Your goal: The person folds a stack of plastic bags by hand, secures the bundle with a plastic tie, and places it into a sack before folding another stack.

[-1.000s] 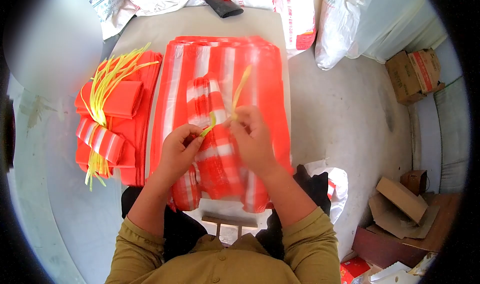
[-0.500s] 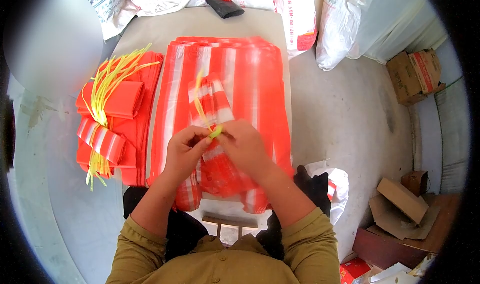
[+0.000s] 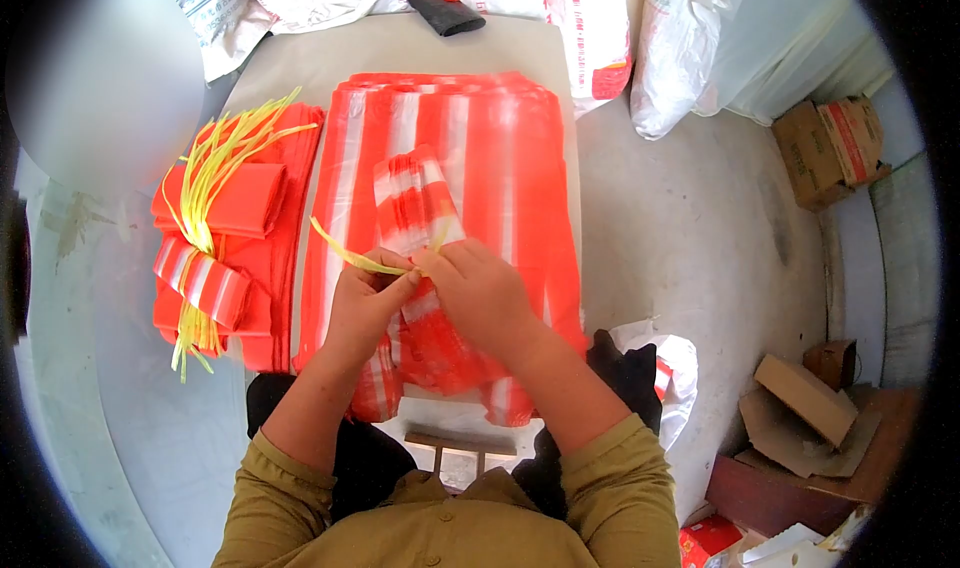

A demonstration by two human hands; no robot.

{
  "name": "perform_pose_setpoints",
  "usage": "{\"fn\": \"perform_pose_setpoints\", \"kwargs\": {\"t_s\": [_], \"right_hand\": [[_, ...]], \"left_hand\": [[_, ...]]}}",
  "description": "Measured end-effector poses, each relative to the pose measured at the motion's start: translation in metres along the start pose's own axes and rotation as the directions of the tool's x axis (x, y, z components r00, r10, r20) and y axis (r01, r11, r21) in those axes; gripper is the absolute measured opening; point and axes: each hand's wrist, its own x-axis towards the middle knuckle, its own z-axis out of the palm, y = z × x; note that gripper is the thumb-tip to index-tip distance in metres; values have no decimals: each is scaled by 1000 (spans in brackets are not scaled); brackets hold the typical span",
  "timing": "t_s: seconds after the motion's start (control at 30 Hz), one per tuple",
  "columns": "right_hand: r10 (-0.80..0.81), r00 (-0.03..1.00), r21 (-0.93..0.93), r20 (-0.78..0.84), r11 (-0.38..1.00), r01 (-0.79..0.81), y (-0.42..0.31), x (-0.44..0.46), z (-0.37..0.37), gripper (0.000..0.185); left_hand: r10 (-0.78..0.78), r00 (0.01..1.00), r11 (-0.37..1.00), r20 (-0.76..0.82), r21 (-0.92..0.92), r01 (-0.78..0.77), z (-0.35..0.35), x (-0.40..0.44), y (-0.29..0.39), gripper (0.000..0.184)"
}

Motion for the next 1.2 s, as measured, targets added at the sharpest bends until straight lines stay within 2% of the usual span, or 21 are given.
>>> {"fn": "perform_pose_setpoints", "kwargs": {"t_s": [0.1, 0.2, 0.3, 0.4, 0.5, 0.6, 0.7, 0.8, 0.9, 0.93, 1.0, 1.03, 1.13, 1.2], "right_hand": [[40, 998, -14, -51, 999, -41, 3, 0, 2, 19], [89, 996, 18, -22, 996, -88, 11, -2, 5, 16], [76, 991, 55, 112, 995, -83, 19, 0, -3, 16], [138, 966, 351, 218, 913, -210, 27, -1, -7, 12], [187, 914, 404, 361, 852, -334, 27, 3, -17, 16], [309, 871, 445, 381, 765, -466, 14, 7, -22, 19], [274, 901, 374, 336, 839, -395, 9, 8, -20, 22], [70, 983, 324, 167, 938, -122, 14, 3, -11, 26], [87, 994, 423, 68, 900, -107, 17, 0, -6, 19], [142, 989, 451, 37, 881, -143, 18, 0, -4, 16], [255, 967, 508, -20, 836, -210, 22, -1, 0, 11], [288, 958, 496, 5, 831, -252, 25, -2, 0, 11], [380, 921, 444, 83, 813, -376, 32, -4, -5, 12], [435, 890, 384, 138, 804, -453, 32, -5, -11, 15]], "left_hand": [[8, 1000, 1000, 2, 11, -8, 3, -4, 7, 10], [9, 1000, 1000, 16, -28, -9, 2, -4, 6, 9], [17, 1000, 1000, 6, -18, -17, 4, -5, 9, 8], [19, 1000, 1000, 2, 5, -19, 3, -3, 10, 9], [7, 1000, 1000, 21, -4, -7, -1, -1, 7, 9], [5, 999, 999, 47, -45, -3, -2, 1, 4, 10], [5, 999, 997, 40, -72, -2, 0, 1, 4, 11], [-45, 998, 997, 35, -68, 47, -1, 1, 9, 12], [-62, 998, 996, 16, -58, 63, 0, 1, 12, 13], [-58, 998, 997, 6, -55, 58, 1, 1, 12, 13], [45, 998, 999, -46, 24, -44, 0, 2, 9, 12], [98, 993, 993, -69, 66, -93, -1, 3, 7, 11], [387, 919, 860, -79, 389, -329, -8, 10, -1, 10], [377, 921, 843, -95, 448, -298, -15, 13, -4, 8]]}}
